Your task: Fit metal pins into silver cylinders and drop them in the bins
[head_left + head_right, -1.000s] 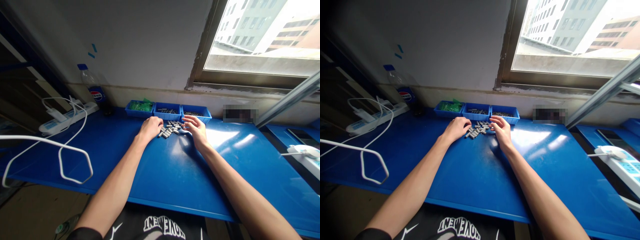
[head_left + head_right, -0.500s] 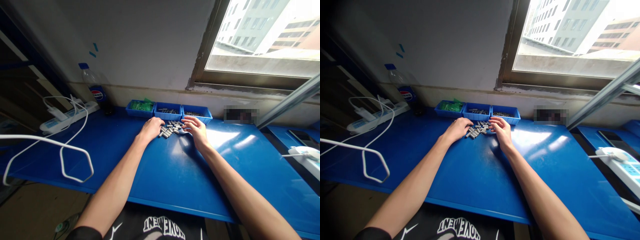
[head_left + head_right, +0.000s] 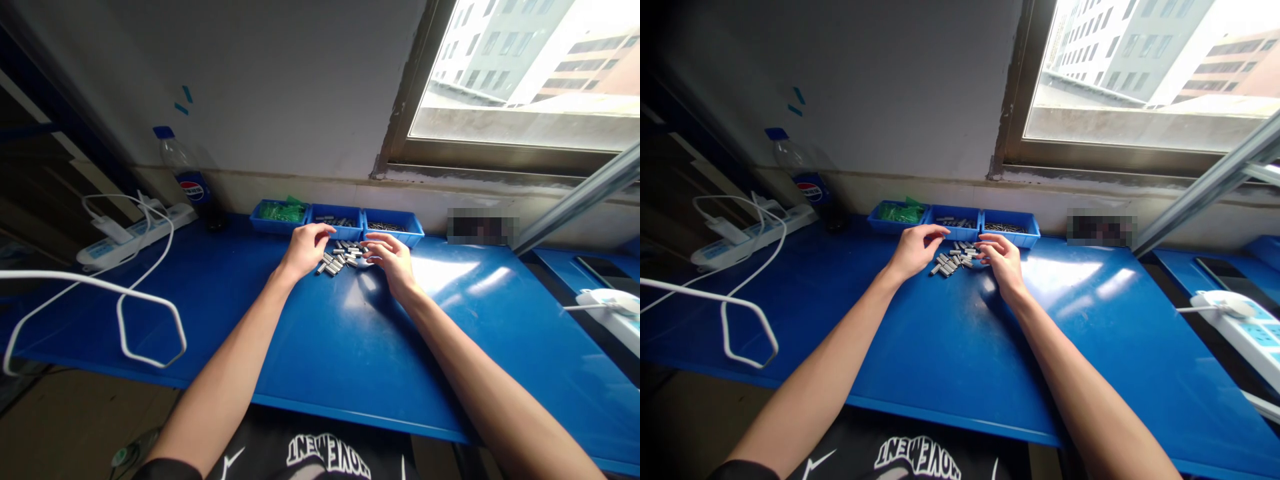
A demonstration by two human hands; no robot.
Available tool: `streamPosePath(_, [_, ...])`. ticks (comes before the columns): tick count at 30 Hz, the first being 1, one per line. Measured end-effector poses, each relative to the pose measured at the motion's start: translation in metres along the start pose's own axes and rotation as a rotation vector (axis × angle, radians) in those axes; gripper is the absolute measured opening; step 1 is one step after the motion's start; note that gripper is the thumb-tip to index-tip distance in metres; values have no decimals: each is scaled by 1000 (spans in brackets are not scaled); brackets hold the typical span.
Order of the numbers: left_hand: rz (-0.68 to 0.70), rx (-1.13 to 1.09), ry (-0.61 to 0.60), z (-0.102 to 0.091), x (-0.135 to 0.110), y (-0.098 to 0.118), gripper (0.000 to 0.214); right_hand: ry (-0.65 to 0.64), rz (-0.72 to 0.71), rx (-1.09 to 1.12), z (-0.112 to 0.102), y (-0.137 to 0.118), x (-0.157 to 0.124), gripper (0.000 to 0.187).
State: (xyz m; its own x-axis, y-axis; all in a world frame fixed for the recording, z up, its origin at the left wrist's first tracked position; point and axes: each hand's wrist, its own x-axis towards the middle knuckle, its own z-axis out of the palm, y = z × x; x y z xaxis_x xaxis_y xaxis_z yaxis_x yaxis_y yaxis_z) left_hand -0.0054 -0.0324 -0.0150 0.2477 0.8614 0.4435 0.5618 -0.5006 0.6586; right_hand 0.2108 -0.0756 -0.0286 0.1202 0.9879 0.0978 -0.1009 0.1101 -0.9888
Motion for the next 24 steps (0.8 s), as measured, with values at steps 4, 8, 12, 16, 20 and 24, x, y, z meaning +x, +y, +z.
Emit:
streamPosePath(4, [-102,-351,35,2,1,6,17,-74,-11,-41,2,0,-2,30])
streamPosePath(8, [-169,-603,-11,4,1,9,29,-167,-4,-57,7,-2,-5,34])
streamPosePath(12, [-195,-703,-47,4,-1,14,39,-236,33,29,9,-4,-7,37])
streamPosePath(16, [-167,-678,-76,5,-1,16,37,-237,54,102,9,-1,-6,37])
streamPosePath(20, [-85,-440,-1,6,-1,8,20,-141,37,104,7,2,-3,37])
streamPosePath(24, [42,-29,44,2,0,-6,25,91,-122,83,1,3,3,37])
